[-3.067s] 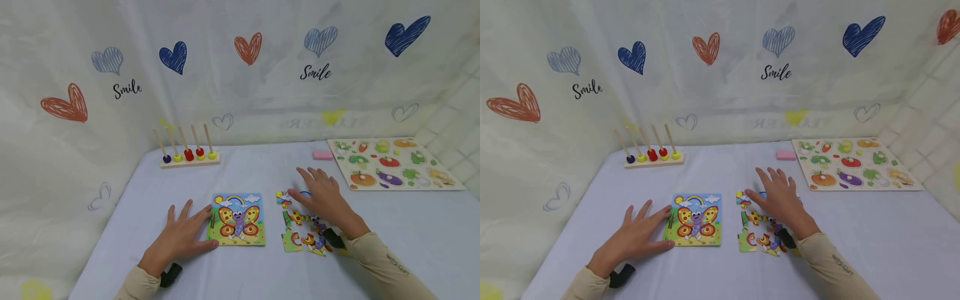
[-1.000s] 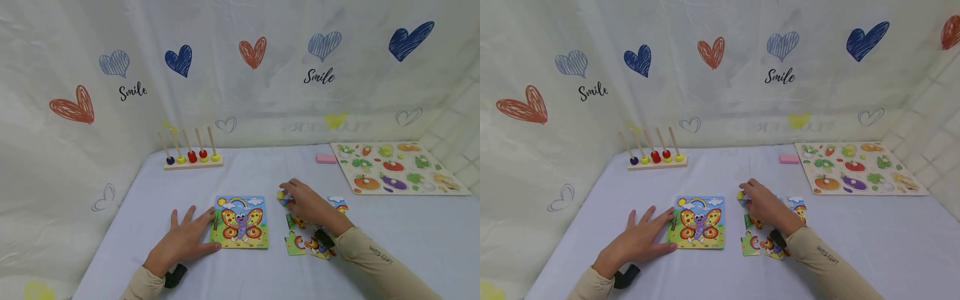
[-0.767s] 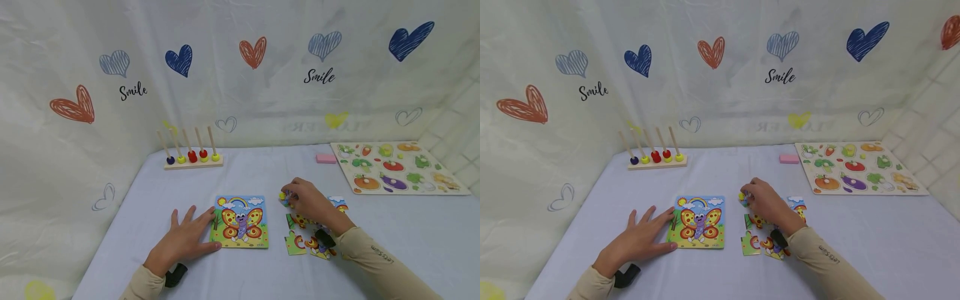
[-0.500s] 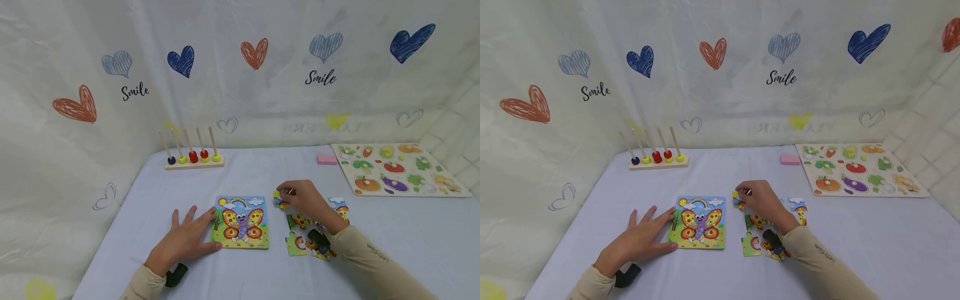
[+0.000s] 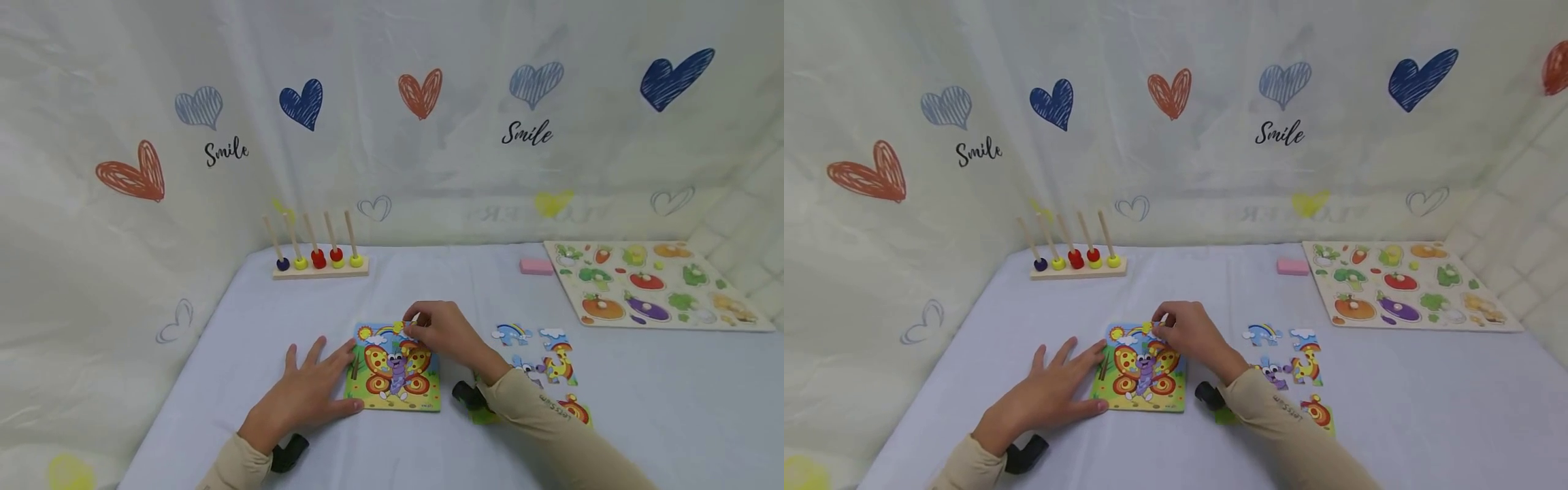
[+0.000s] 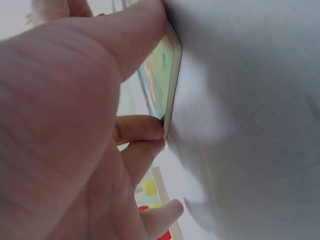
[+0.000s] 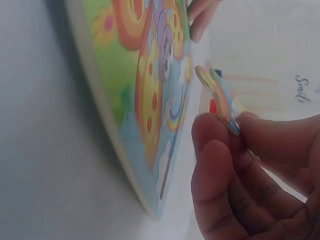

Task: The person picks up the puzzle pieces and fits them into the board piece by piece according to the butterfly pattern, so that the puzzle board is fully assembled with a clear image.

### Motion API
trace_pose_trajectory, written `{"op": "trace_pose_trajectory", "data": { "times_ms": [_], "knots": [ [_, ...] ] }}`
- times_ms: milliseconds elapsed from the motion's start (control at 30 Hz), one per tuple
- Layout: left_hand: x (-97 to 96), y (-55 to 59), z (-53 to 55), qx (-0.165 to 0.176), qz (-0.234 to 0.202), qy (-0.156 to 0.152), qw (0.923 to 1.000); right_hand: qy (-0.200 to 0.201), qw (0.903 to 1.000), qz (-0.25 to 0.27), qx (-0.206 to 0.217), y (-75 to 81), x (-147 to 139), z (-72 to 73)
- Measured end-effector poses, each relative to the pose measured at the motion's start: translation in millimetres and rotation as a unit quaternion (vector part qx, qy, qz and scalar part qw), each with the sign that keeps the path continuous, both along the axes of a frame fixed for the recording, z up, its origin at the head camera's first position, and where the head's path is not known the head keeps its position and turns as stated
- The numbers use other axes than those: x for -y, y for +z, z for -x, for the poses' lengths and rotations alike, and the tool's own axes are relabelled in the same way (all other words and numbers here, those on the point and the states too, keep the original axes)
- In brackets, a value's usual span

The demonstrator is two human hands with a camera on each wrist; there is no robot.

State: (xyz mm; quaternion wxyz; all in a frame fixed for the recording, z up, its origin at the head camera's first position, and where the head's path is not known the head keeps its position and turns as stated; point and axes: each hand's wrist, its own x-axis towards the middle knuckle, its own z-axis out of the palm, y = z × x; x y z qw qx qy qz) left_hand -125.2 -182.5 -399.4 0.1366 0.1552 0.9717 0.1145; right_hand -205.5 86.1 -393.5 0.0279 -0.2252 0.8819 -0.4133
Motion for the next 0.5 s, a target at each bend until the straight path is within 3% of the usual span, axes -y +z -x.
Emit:
{"op": "trace_pose_trajectory", "data": {
  "times_ms": [500],
  "knots": [
    [5.6, -1.6, 1.3, 0.004, -0.026, -0.015, 0.9995, 0.048, 0.9985, -0.019, -0.015, 5.6, 52.1, 6.7]
  ]
}}
